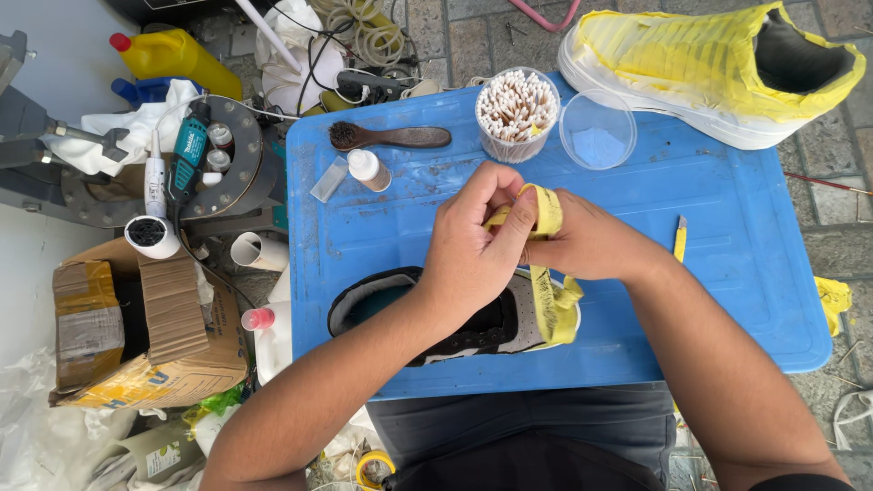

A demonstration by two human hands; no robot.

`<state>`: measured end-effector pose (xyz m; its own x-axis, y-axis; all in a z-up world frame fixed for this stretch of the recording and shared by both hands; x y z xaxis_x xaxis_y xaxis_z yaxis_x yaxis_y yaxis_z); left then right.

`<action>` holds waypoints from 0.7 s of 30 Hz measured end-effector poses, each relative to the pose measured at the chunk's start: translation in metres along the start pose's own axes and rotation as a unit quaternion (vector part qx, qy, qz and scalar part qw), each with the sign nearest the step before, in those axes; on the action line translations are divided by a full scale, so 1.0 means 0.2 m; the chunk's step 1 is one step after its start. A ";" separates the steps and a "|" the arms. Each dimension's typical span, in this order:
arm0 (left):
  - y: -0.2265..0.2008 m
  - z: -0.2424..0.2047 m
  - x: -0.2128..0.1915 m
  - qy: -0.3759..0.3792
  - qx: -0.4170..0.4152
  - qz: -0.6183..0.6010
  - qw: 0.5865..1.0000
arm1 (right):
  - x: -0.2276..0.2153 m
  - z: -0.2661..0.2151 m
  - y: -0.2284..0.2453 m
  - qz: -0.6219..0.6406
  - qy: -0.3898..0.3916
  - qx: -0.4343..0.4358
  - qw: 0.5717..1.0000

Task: The person removes yellow masking tape from a white sneaker on a blue workbench. They peel tape from the upper, sole, and interior, then use a utility knife to lift edges and cut remaining pieces. A second taped sneaker remains on the bench.

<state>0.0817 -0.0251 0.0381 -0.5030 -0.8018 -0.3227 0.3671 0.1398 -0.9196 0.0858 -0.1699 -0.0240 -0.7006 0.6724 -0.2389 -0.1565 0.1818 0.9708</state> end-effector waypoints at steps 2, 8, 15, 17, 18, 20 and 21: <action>-0.07 -0.02 -0.06 0.029 -0.014 0.051 0.998 | 0.00 0.04 -0.03 0.031 0.043 0.009 0.999; -0.27 -0.26 -0.21 -0.046 0.002 0.423 0.905 | 0.03 0.10 -0.08 0.188 0.133 0.058 0.971; -0.02 -0.33 -0.19 0.073 -0.159 0.373 0.911 | 0.09 0.24 0.02 0.234 0.140 0.036 0.962; 0.00 -0.34 -0.19 0.065 -0.170 0.354 0.918 | 0.09 0.25 0.05 0.244 0.119 0.030 0.962; 0.00 -0.34 -0.19 0.062 -0.164 0.355 0.918 | 0.07 0.26 0.07 0.246 0.093 0.026 0.964; -0.02 -0.34 -0.20 0.055 -0.154 0.359 0.919 | 0.01 0.23 0.09 0.225 0.024 0.023 0.974; -0.05 -0.34 -0.21 0.048 -0.134 0.359 0.922 | -0.03 0.19 0.10 0.201 -0.021 0.024 0.979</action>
<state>0.0456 0.0470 0.0455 -0.2770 -0.3936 -0.8766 0.4314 0.7642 -0.4795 0.1138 -0.1426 -0.0037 -0.6701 0.7247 0.1607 0.1595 -0.0708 0.9847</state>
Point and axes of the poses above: each hand's wrist, its own z-axis towards the middle knuckle, its own x-axis out of the palm, y = z × x, the point moved 4 cm from there along z, towards the middle knuckle, and after that the axes turned 15 degrees about y, right-handed, at the moved point
